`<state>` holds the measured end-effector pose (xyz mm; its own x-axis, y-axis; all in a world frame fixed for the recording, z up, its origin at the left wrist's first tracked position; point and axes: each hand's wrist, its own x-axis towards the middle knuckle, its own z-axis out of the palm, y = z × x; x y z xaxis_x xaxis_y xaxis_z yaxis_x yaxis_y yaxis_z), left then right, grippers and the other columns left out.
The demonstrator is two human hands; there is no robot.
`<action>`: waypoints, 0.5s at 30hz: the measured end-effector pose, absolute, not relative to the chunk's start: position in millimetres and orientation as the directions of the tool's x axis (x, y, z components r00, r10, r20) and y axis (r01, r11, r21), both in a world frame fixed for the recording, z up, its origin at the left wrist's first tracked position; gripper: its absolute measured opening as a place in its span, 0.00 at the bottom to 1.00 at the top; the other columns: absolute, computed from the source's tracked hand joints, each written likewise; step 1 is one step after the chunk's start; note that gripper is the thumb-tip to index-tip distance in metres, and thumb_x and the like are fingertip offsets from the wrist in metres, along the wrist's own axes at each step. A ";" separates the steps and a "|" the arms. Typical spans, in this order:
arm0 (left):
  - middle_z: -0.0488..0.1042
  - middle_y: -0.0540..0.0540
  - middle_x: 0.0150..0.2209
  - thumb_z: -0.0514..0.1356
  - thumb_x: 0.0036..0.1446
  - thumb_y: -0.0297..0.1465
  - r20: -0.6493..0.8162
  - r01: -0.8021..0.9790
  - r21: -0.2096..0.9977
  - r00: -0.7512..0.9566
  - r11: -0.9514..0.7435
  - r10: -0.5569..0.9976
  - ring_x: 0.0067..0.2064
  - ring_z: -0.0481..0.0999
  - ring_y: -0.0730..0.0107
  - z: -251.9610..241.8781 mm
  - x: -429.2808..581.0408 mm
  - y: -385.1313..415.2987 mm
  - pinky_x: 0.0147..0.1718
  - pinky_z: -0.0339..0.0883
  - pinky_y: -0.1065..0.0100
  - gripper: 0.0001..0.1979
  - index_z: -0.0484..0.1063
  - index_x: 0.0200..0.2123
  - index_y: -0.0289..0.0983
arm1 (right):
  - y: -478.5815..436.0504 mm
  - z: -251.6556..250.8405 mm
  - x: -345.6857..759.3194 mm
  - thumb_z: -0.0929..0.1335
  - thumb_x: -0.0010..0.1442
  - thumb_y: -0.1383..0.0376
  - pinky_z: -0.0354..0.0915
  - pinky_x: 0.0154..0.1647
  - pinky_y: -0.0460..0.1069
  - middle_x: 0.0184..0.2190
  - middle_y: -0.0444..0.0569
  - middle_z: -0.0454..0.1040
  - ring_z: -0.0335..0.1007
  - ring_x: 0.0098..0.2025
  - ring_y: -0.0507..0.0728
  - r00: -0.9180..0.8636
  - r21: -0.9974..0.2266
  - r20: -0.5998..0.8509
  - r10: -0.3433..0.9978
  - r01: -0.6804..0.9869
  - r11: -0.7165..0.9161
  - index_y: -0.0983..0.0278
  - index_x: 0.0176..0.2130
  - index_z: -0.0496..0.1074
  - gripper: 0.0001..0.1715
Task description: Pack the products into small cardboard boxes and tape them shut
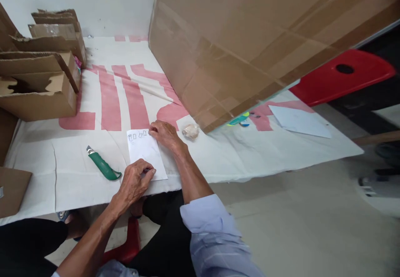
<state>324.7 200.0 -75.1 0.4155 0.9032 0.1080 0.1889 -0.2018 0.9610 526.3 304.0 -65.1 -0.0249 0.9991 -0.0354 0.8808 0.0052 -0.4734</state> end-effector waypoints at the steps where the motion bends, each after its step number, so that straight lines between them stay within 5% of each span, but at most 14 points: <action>1: 0.78 0.45 0.31 0.65 0.62 0.29 0.105 0.196 0.959 0.421 -0.203 0.901 0.33 0.75 0.62 -75.2 324.7 200.0 0.38 0.67 0.62 0.06 0.80 0.31 0.41 | 304.7 -65.9 525.8 0.67 0.64 0.68 0.59 0.41 0.52 0.41 0.51 0.80 0.71 0.42 0.60 -0.002 -0.488 -0.040 0.999 0.873 -0.018 0.60 0.37 0.75 0.07; 8: 0.81 0.44 0.36 0.68 0.61 0.33 0.022 0.172 0.979 0.428 -0.105 0.904 0.37 0.78 0.62 -71.7 317.0 204.5 0.42 0.70 0.62 0.04 0.83 0.37 0.40 | 303.3 -68.3 518.2 0.67 0.65 0.69 0.62 0.42 0.52 0.43 0.51 0.80 0.72 0.44 0.60 0.052 -0.485 -0.043 0.998 0.872 -0.066 0.60 0.39 0.77 0.08; 15: 0.82 0.46 0.34 0.79 0.49 0.39 -0.228 -0.181 0.930 0.395 0.319 0.890 0.35 0.79 0.66 -70.8 302.3 209.4 0.40 0.73 0.65 0.18 0.84 0.41 0.36 | 295.5 -68.1 508.0 0.64 0.70 0.70 0.65 0.46 0.52 0.49 0.55 0.80 0.73 0.49 0.61 0.036 -0.404 0.022 0.999 0.914 -0.025 0.61 0.47 0.79 0.14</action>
<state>302.3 209.4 -70.8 0.3949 0.8900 -0.2278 -0.1812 0.3186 0.9304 508.0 295.5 -68.1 0.0365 0.9991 0.0217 0.9144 -0.0246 -0.4041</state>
